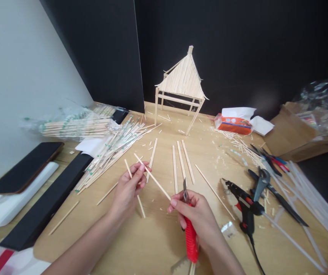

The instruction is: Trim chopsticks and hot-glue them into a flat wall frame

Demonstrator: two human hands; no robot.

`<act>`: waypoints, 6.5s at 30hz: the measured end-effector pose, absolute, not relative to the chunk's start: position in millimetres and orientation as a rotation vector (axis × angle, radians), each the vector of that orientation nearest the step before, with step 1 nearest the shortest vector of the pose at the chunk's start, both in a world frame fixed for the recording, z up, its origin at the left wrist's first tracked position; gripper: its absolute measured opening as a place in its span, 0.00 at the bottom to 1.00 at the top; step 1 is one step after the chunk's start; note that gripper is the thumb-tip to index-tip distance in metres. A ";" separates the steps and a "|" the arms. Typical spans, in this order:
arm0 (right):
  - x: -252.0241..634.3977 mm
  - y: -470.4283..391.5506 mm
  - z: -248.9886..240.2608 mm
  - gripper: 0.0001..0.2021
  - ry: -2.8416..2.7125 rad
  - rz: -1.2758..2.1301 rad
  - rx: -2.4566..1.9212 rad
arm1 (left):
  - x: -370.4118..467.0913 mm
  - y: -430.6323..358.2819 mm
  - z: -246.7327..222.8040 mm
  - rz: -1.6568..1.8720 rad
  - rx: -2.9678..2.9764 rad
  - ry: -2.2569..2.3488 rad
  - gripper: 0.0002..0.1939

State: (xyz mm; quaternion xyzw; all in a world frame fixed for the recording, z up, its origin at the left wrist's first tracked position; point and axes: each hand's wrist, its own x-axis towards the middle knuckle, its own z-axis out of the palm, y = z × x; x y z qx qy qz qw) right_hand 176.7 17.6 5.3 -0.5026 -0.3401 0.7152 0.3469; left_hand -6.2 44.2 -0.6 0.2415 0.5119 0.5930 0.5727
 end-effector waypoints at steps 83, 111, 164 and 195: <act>165.6 -5.4 0.7 0.08 -1.479 1.850 -1.564 | 3.3 52.3 0.9 1.222 0.285 0.776 0.12; 192.9 19.4 -1.9 0.19 -1.421 1.121 -1.752 | 27.7 23.1 2.4 0.635 0.444 0.773 0.12; 201.6 9.4 24.6 0.14 -2.020 1.401 -1.442 | 17.4 4.8 20.8 0.413 1.424 1.116 0.11; 196.5 7.5 26.0 0.13 -1.868 1.455 -1.414 | 17.5 5.3 13.8 0.516 1.491 1.213 0.12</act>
